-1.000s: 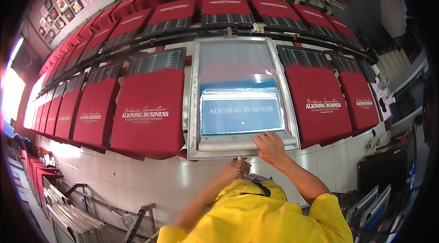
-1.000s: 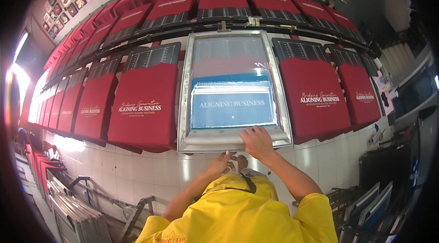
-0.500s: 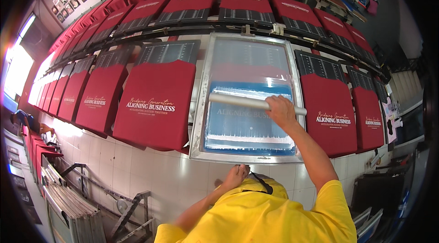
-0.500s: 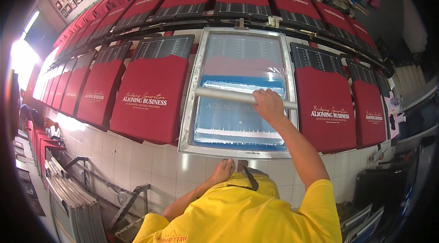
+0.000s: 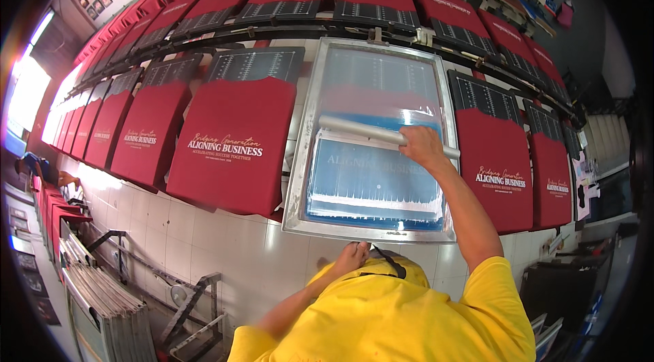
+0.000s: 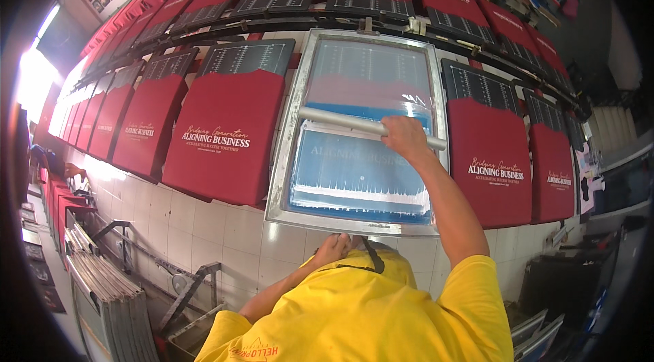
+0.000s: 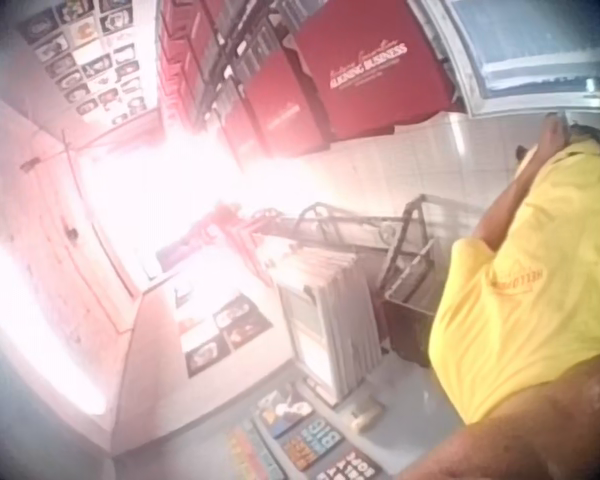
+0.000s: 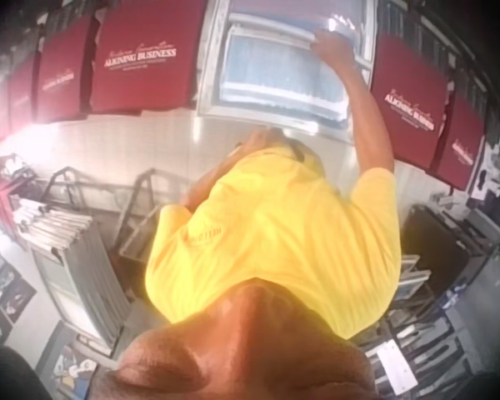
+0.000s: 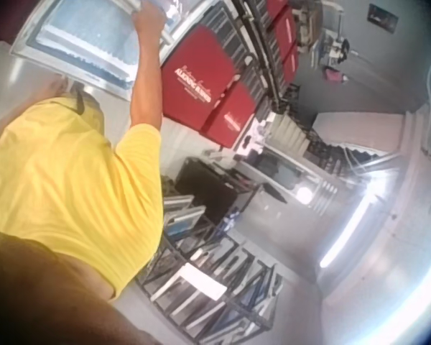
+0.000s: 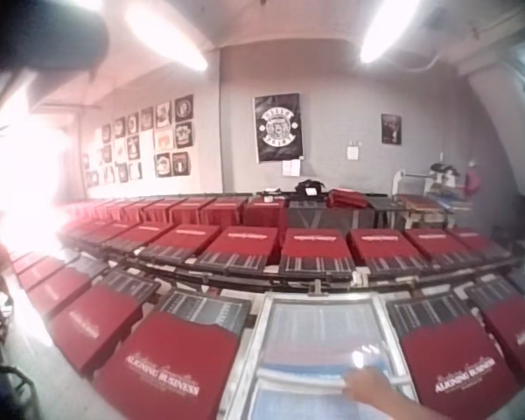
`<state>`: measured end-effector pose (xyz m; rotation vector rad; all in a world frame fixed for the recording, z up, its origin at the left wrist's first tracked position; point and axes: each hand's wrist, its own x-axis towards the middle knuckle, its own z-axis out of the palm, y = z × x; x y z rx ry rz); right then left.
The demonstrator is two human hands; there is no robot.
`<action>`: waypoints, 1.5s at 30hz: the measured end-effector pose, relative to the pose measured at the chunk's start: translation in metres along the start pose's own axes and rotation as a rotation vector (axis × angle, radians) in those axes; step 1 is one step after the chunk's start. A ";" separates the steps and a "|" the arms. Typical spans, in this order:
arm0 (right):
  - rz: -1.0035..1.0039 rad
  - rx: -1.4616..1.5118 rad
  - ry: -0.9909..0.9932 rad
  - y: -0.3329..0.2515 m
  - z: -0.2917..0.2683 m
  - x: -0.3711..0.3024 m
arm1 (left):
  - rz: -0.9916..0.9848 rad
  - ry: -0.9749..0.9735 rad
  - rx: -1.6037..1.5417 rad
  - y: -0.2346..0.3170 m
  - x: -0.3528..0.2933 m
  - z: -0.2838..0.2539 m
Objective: The person aligns a screen-printing frame over a red t-shirt, spreads white ink along the mesh, and uses a squeegee to pull the ink across the screen multiple times.
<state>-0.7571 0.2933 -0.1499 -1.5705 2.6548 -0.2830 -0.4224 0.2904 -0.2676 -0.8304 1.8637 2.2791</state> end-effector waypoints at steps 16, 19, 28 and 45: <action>-0.082 -0.028 0.046 -0.084 0.024 -0.161 | 0.046 -0.104 0.070 0.002 0.006 -0.012; -0.032 -0.017 0.076 -0.084 0.019 -0.155 | -0.017 -0.182 -0.066 -0.005 0.011 -0.016; -0.026 0.085 -0.018 -0.072 -0.007 -0.133 | -0.514 -0.373 -0.761 0.021 0.016 -0.033; -0.167 -0.061 0.204 -0.078 0.036 -0.166 | -0.654 -0.427 -0.862 0.023 0.020 -0.037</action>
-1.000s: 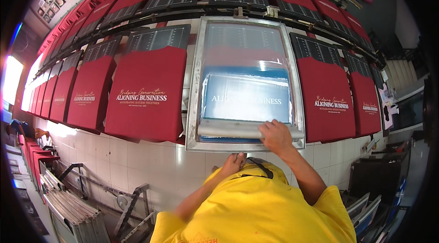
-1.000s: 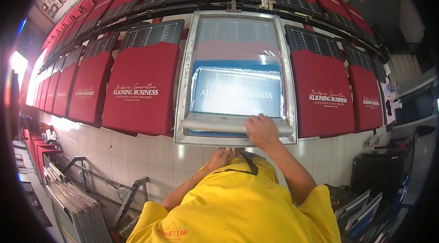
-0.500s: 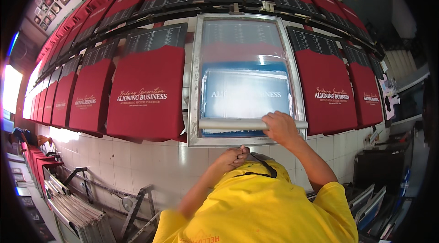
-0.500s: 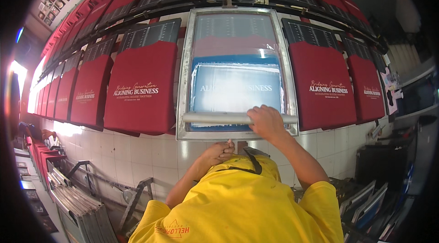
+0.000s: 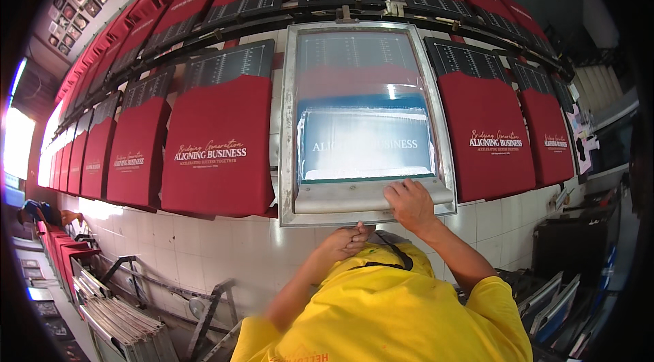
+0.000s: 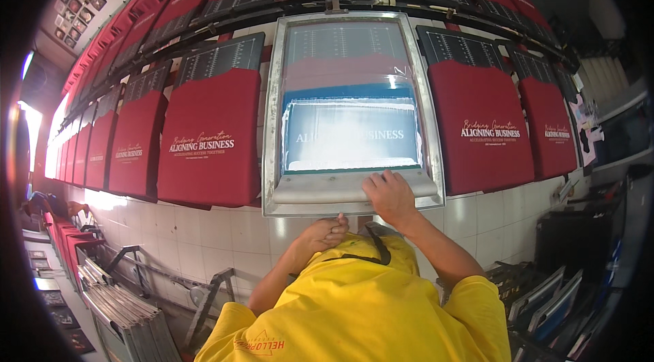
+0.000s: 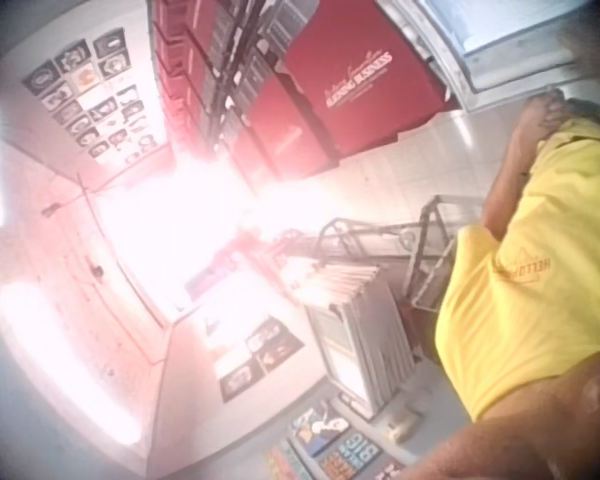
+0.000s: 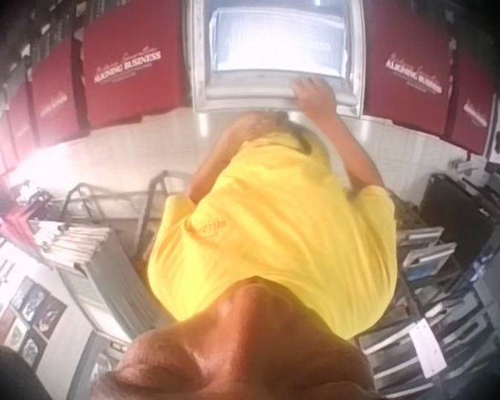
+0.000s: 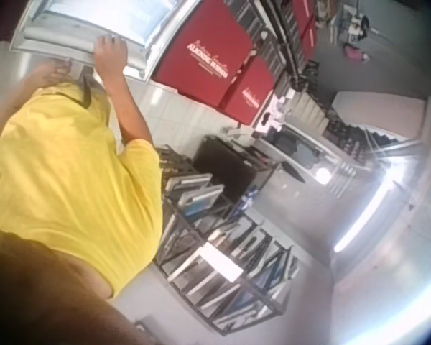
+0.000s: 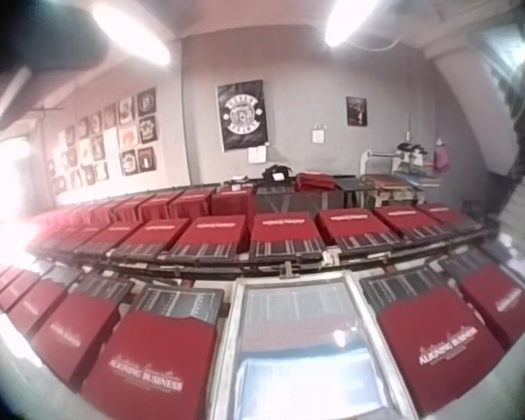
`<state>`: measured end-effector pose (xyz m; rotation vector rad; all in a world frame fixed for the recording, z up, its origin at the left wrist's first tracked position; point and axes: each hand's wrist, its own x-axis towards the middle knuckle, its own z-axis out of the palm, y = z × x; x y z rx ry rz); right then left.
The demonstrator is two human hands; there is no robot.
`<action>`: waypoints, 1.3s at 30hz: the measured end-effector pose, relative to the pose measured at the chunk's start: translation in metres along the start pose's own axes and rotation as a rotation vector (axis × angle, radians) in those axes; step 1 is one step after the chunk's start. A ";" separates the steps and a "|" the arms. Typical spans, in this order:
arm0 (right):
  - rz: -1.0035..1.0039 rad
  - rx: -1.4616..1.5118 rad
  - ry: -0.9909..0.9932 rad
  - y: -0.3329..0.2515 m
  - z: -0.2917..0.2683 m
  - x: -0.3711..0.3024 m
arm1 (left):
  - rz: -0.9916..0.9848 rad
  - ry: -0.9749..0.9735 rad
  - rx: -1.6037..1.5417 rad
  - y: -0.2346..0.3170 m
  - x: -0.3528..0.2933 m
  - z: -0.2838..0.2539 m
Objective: The person aligns a screen-printing frame over a red t-shirt, spreads white ink along the mesh, and uses a squeegee to pull the ink across the screen multiple times.
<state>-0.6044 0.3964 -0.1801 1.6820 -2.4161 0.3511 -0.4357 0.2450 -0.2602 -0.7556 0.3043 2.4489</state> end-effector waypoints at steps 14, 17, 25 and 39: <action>0.040 0.009 -0.027 0.001 0.001 -0.004 | 1.289 0.952 2.258 0.040 -0.120 0.116; 0.072 0.050 -0.035 -0.004 -0.008 -0.001 | 1.093 0.923 2.451 0.068 -0.102 0.074; 0.185 0.002 -0.021 0.050 -0.026 -0.047 | 0.995 0.910 2.280 0.075 -0.079 0.037; 0.178 0.016 0.090 0.062 -0.002 -0.038 | 1.280 0.902 2.417 0.094 -0.062 0.013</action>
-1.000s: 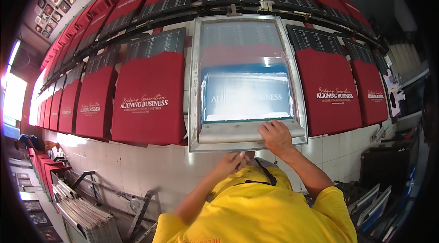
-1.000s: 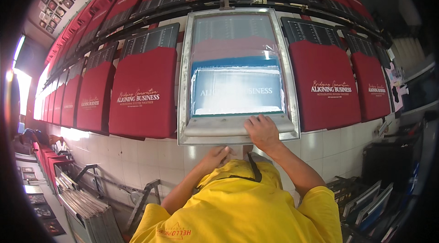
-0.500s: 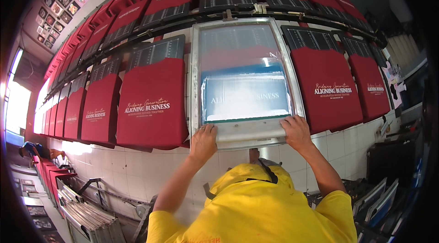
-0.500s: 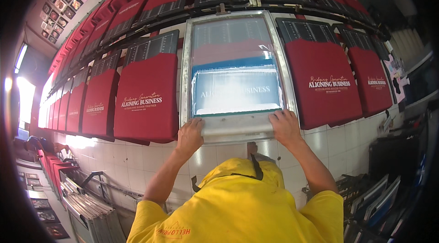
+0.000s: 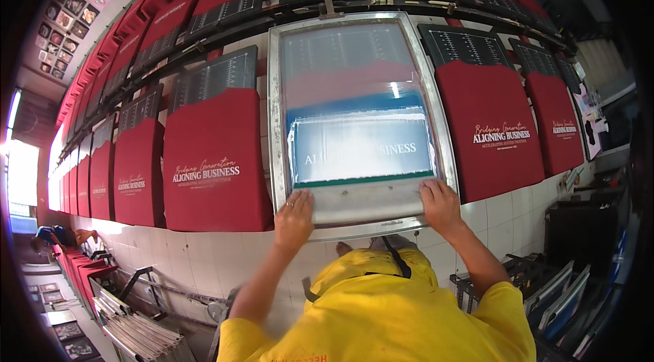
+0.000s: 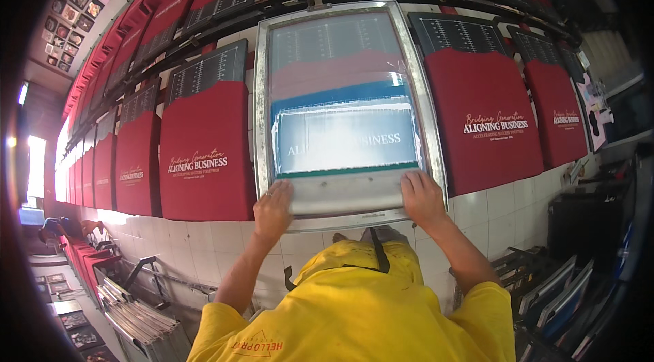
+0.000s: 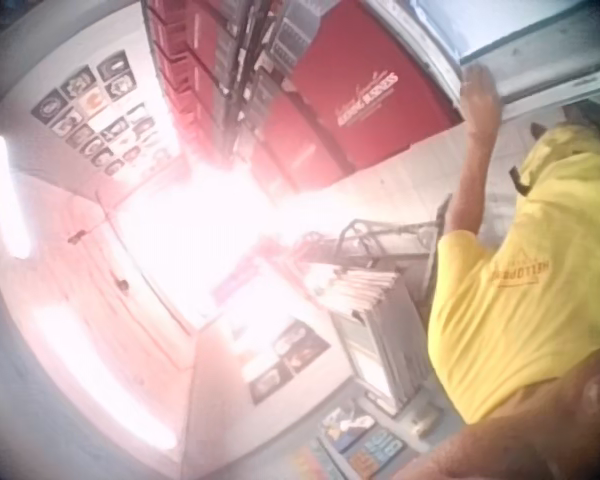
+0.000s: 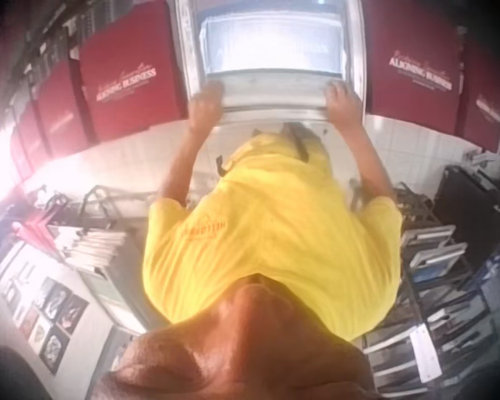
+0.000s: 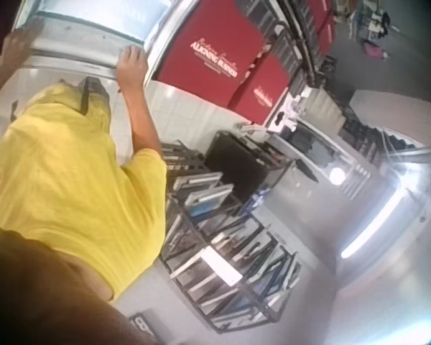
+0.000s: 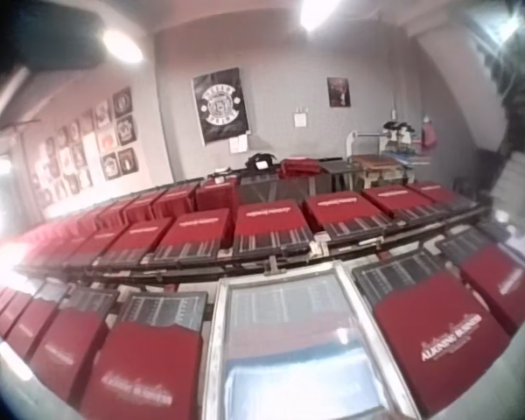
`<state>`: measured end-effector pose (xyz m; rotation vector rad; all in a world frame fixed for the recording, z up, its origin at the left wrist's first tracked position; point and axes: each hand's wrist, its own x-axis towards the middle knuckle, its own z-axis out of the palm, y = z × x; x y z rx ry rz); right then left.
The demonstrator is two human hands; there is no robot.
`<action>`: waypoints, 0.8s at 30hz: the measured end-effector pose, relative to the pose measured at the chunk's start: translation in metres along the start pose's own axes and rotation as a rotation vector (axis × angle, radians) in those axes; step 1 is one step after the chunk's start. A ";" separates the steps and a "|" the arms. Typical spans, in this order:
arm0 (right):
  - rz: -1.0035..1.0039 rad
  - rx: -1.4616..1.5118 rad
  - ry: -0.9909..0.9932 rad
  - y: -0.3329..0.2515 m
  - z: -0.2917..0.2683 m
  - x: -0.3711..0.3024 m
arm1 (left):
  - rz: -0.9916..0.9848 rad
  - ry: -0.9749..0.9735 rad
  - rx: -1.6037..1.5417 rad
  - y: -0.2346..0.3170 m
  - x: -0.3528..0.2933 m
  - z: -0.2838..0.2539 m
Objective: The person aligns a screen-printing frame over a red t-shirt, spreads white ink along the mesh, and uses a squeegee to pull the ink across the screen multiple times.
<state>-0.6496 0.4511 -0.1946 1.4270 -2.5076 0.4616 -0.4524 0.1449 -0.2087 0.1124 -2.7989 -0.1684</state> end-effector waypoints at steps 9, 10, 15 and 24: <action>0.034 -0.093 -0.154 0.064 0.027 0.115 | -0.115 -0.193 -0.049 -0.069 0.123 0.011; 0.036 -0.095 -0.163 0.066 0.025 0.123 | -0.112 -0.204 -0.045 -0.072 0.130 0.008; 0.054 -0.002 -0.097 0.052 0.002 0.119 | -0.150 -0.235 -0.050 -0.067 0.127 -0.009; 0.060 0.100 -0.079 -0.006 -0.026 -0.002 | -0.046 -0.078 -0.049 0.011 -0.002 -0.030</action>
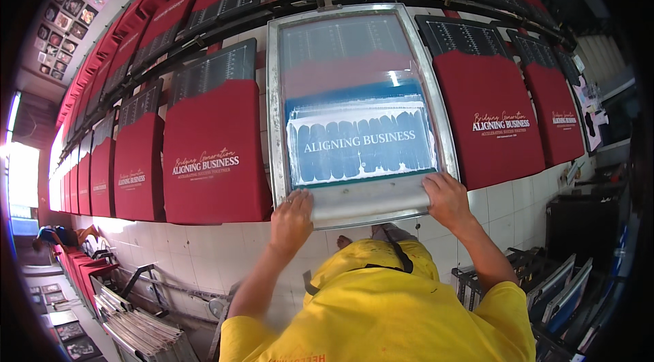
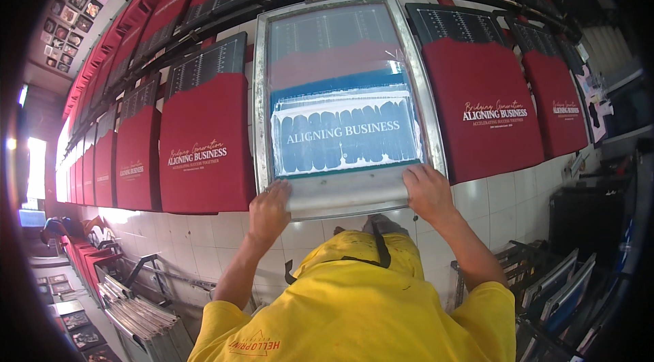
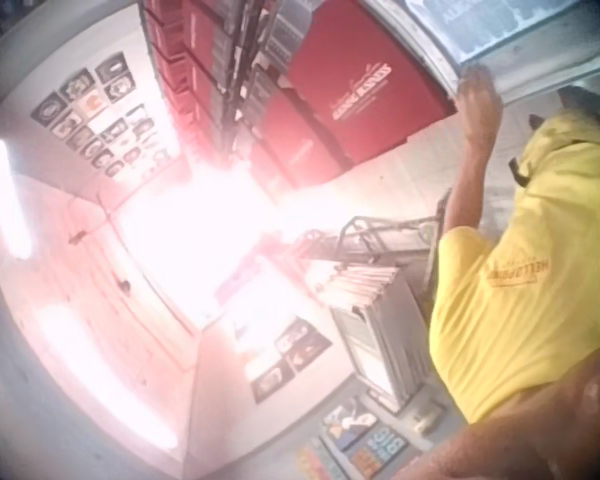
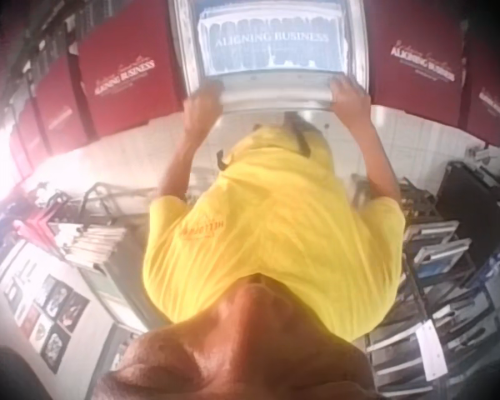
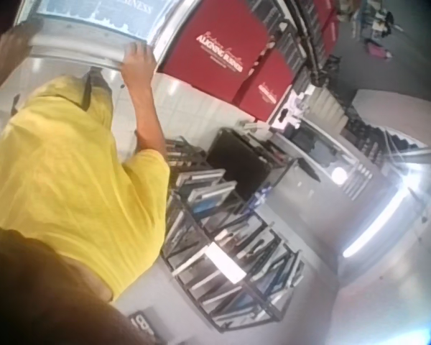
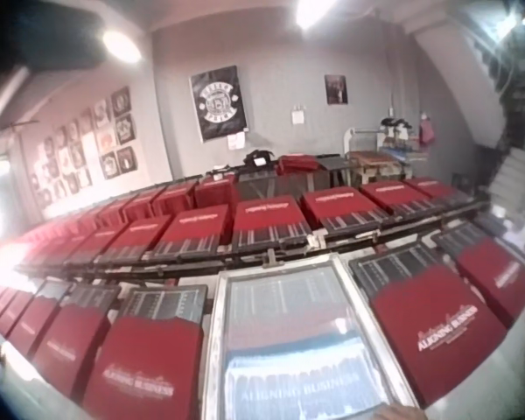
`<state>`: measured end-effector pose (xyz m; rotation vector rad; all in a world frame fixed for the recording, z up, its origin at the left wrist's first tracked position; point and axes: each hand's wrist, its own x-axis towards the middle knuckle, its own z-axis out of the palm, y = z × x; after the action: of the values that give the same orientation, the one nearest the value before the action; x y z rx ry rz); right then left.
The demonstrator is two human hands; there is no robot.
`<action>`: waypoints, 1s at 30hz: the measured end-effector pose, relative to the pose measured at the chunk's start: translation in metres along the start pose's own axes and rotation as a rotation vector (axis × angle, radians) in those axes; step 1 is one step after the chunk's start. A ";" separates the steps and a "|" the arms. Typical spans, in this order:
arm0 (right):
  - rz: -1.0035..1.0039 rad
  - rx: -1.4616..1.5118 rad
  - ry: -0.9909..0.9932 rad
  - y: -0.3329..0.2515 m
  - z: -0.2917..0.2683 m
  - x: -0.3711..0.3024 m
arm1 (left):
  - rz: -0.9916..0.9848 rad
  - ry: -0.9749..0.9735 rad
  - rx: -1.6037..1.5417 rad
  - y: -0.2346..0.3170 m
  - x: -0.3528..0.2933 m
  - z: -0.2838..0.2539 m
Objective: The person aligns a screen-printing frame over a red t-shirt, spreads white ink along the mesh, and uses a squeegee to pull the ink across the screen multiple times.
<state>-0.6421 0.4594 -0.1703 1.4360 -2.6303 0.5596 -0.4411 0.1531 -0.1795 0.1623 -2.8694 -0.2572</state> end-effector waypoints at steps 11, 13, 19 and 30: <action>-0.043 -0.098 0.055 0.016 0.025 0.029 | 0.064 0.085 0.013 -0.029 0.030 0.025; -0.034 -0.126 0.017 0.029 0.027 0.056 | 0.068 0.071 -0.004 -0.046 0.058 0.029; 0.029 -0.153 -0.176 0.064 0.019 0.128 | -0.060 -0.100 -0.053 -0.074 0.132 0.021; 0.073 -0.177 -0.135 0.049 -0.053 0.176 | -0.031 -0.086 0.049 -0.079 0.179 -0.047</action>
<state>-0.7854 0.3629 -0.0897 1.3754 -2.7630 0.2361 -0.5937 0.0442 -0.1069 0.2098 -2.9623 -0.2041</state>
